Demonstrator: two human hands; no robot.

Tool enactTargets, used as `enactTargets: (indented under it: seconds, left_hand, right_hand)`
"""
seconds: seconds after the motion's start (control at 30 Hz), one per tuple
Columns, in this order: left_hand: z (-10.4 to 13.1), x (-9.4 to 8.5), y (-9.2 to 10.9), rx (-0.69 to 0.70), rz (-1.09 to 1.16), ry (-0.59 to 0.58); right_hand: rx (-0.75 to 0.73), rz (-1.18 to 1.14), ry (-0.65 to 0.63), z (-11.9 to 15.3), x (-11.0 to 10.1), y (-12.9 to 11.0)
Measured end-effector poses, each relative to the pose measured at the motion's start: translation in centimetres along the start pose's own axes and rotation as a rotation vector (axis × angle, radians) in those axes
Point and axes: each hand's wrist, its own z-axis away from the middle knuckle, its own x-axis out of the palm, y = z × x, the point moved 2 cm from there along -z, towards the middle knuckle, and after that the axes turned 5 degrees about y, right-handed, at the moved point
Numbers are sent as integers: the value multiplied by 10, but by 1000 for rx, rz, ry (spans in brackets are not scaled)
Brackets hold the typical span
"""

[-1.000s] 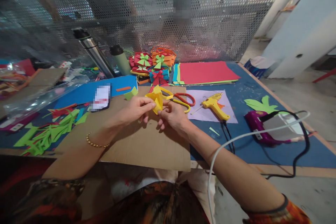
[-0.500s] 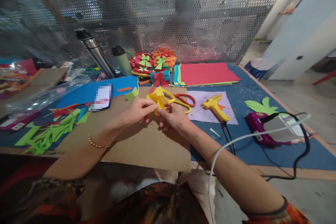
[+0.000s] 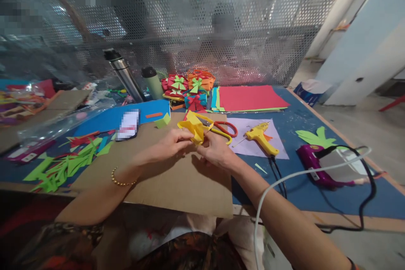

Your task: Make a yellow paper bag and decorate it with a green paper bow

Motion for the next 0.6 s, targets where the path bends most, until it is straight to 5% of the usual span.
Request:
enactTargets:
  seconds: [0.13, 0.33, 0.5, 0.57, 0.6]
  left_hand:
    - [1, 5, -2, 114, -197, 148]
    - [8, 4, 15, 239, -140, 376]
    - [5, -36, 7, 305, -6, 825]
    - [0, -53, -4, 210, 152, 857]
    - [-3, -57, -9, 131, 271, 768]
  right_hand:
    - [-109, 4, 54, -2, -1, 5]
    - [-187, -128, 65, -5, 5, 3]
    - [-207, -250, 60, -5, -4, -5]
    - [-218, -301, 50, -4, -9, -8]
    - [-219, -329, 29, -3, -10, -10]
